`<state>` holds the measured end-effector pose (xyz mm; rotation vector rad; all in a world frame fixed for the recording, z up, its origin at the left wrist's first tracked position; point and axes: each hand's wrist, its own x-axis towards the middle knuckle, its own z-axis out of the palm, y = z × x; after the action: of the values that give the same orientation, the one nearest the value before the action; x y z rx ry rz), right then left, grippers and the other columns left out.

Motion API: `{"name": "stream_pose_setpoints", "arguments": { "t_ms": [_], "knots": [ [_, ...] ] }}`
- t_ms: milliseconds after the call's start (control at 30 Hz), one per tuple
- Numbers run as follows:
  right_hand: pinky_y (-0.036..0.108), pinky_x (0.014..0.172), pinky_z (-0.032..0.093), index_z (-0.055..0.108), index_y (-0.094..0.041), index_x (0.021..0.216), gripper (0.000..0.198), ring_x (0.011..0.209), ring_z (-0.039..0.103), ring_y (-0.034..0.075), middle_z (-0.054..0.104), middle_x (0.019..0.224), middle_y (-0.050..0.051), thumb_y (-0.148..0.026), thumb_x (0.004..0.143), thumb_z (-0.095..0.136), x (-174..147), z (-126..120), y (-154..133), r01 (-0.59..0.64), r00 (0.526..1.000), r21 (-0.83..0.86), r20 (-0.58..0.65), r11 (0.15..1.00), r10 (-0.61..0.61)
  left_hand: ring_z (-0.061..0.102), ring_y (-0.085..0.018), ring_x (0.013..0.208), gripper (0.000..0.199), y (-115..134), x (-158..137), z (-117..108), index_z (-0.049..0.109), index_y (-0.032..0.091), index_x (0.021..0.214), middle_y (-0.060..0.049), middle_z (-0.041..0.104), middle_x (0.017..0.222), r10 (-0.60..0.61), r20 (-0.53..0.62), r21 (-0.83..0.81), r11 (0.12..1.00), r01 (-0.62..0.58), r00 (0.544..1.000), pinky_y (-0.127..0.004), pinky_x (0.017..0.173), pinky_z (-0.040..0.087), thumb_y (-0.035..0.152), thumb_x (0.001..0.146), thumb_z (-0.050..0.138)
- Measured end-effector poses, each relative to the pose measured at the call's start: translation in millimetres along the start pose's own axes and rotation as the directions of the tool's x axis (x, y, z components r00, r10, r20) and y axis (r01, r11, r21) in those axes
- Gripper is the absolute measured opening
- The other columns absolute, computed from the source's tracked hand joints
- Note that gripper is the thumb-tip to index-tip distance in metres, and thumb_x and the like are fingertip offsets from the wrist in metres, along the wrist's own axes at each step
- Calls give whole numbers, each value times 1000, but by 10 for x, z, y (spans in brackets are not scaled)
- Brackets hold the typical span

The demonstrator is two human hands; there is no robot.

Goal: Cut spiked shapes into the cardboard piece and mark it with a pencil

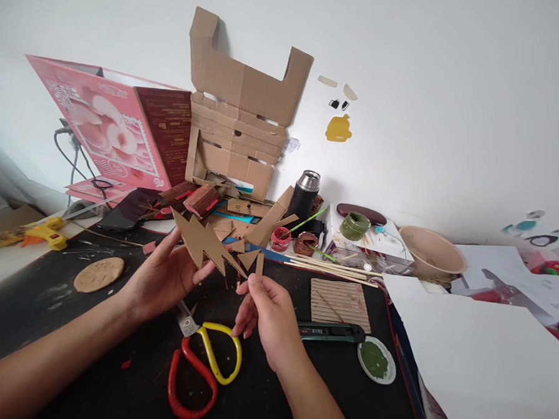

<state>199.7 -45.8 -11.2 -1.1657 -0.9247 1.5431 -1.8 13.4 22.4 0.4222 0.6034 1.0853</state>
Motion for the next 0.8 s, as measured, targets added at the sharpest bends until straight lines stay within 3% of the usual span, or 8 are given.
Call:
{"name": "stream_pose_setpoints", "arguments": {
  "t_ms": [333, 600, 800],
  "knots": [
    [16, 38, 40, 69, -16, 85, 65, 40, 66, 13, 64, 51, -4, -81, 79, 75, -3, 6, 4, -11, 1000, -28, 17, 1000, 12, 82, -22, 87, 53, 13, 9, 1, 61, 4, 140, -22, 81, 113, 20, -27, -14, 1000, -20, 999, -29, 76, 69, 39, 115, 31],
    [16, 38, 38, 69, -17, 85, 62, 40, 67, 14, 64, 51, -4, -79, 81, 75, 2, -3, 47, -8, 999, -49, 31, 999, 9, 82, -24, 93, 47, -1, 0, -2, 61, 6, 142, -20, 81, 115, 6, -5, -17, 1000, -7, 1000, -29, 79, 70, 40, 111, 48],
    [16, 38, 38, 69, -17, 85, 64, 40, 67, 14, 64, 51, -4, -80, 80, 75, 9, -2, 39, -11, 1000, -50, 28, 999, 13, 82, -22, 87, 45, 6, -8, 26, 65, 8, 134, -18, 82, 113, 0, -14, -7, 1000, 0, 1000, -27, 76, 70, 39, 114, 39]
  ]
}}
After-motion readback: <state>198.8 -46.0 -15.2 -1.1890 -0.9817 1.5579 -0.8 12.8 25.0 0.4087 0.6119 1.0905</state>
